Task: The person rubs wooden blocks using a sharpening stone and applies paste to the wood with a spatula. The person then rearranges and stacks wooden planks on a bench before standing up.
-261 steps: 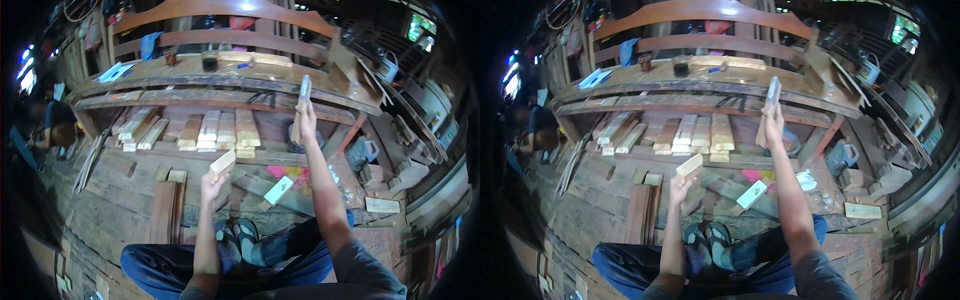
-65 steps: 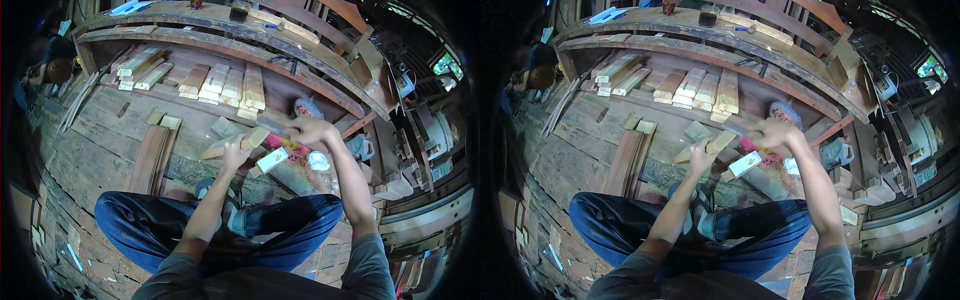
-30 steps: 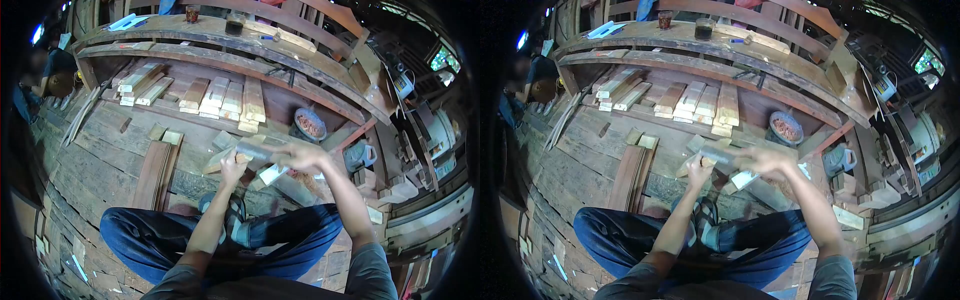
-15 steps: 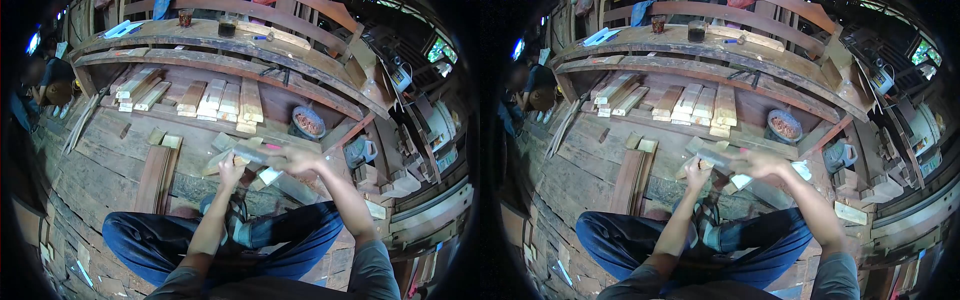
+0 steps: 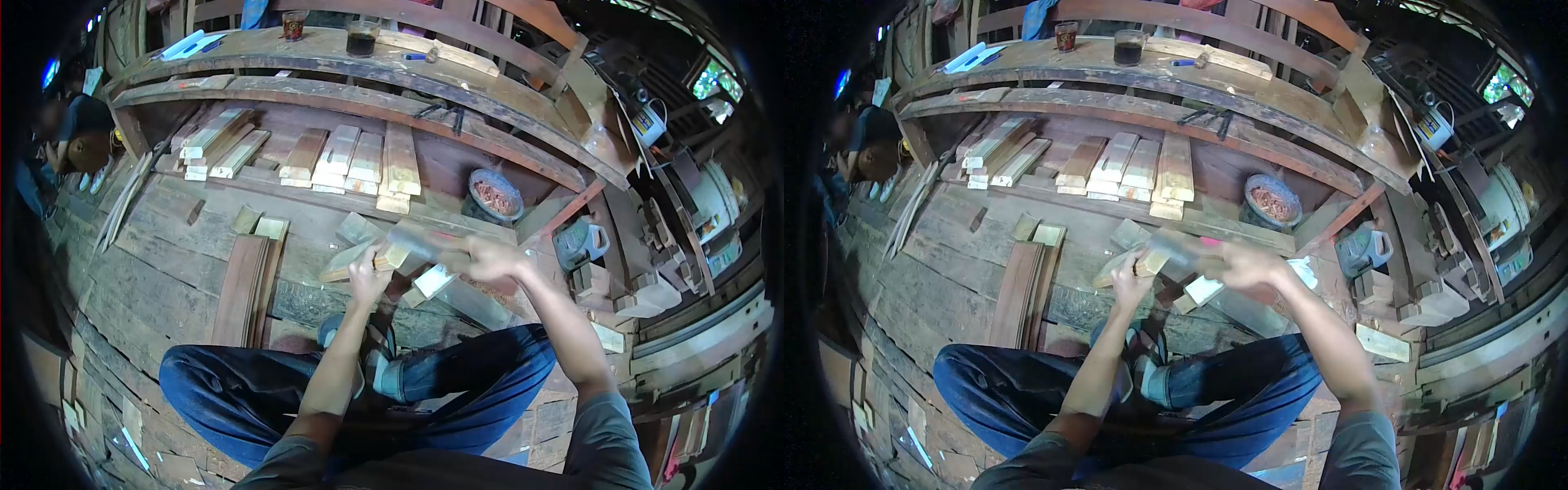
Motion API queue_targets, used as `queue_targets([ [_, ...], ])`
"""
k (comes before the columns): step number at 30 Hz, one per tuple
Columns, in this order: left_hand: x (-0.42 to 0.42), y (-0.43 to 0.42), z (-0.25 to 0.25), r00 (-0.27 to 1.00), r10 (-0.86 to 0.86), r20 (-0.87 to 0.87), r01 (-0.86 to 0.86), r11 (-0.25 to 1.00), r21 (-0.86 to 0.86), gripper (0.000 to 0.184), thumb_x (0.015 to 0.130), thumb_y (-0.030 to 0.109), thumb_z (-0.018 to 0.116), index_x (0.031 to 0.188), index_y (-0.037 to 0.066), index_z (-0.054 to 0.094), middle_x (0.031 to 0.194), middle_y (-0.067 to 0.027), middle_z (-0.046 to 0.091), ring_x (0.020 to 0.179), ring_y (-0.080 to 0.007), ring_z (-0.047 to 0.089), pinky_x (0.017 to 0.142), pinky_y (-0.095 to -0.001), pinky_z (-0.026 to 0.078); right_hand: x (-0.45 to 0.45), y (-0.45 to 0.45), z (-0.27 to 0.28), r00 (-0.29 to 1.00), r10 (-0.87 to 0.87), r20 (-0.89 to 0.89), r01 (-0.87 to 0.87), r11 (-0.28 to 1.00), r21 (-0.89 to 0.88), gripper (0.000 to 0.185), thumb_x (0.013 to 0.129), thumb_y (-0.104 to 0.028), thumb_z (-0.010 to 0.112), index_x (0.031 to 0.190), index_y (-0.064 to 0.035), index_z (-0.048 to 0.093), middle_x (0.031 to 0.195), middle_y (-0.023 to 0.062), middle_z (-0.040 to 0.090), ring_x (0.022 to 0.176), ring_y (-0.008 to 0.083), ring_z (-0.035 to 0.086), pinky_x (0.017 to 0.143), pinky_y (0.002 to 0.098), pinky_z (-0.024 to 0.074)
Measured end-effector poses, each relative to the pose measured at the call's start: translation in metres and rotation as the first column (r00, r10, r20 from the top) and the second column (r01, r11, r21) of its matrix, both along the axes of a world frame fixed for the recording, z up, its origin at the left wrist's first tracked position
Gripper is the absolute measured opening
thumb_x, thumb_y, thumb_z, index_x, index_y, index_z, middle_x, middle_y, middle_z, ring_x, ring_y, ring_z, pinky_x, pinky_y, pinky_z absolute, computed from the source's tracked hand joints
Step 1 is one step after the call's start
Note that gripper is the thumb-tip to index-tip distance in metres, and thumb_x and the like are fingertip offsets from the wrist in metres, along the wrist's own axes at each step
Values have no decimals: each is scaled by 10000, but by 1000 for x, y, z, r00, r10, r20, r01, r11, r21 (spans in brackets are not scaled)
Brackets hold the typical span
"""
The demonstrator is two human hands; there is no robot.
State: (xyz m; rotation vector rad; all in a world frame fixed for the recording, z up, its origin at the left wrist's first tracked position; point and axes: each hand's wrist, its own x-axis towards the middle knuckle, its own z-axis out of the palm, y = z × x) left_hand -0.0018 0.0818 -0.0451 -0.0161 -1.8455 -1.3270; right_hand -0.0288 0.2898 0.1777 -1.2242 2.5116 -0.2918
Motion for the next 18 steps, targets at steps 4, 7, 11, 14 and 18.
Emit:
queue_targets([
  [4, 1, 7, -7, 999, -34, 34, 34, 999, 16, 357, 720, 57, 797, 1050, -5, 676, 935, -215, 721, 885, -349, 732, 752, -390, 570, -18, 1, 21, 925, -252, 286, 212, 964, 162, 606, 923, -257, 583, 1510, -267, 436, 1286, 209, 645, 1125, 296, 659, 1023, 397, 481],
  [7, 1, 3, -1, 999, -26, 23, 25, 999, 23, 341, 723, 57, 792, 1036, -7, 674, 909, -219, 715, 853, -352, 731, 741, -390, 568, -8, 2, 6, 998, -44, 47, 42, 998, 36, 606, 910, -265, 607, 1497, -276, 458, 1233, 200, 671, 1036, 276, 682, 938, 362, 520],
  [11, 6, 0, -6, 991, -28, 133, 23, 999, 39, 352, 729, 32, 771, 1068, 2, 682, 895, -221, 712, 836, -359, 725, 736, -396, 565, -10, 1, 2, 926, -114, 361, 143, 988, -55, 607, 893, -257, 639, 1478, -279, 480, 1273, 201, 650, 1051, 340, 674, 932, 388, 533],
  [14, 2, 7, 1, 1000, -6, -24, 6, 1000, -1, 329, 719, 33, 779, 1030, 4, 676, 847, -210, 708, 790, -349, 726, 685, -392, 561, -13, -5, 17, 984, -175, 38, 169, 977, 127, 638, 883, -254, 662, 1489, -281, 461, 1314, 195, 627, 1094, 345, 662, 956, 396, 519],
  [18, -1, -2, -15, 999, 26, 43, -24, 999, -30, 316, 722, 30, 780, 1016, -1, 669, 889, -214, 714, 822, -360, 725, 701, -392, 561, -16, 8, -26, 991, 121, 48, -116, 988, -98, 691, 874, -215, 668, 1518, -268, 424, 1327, 197, 624, 1182, 297, 634, 1035, 398, 466],
])
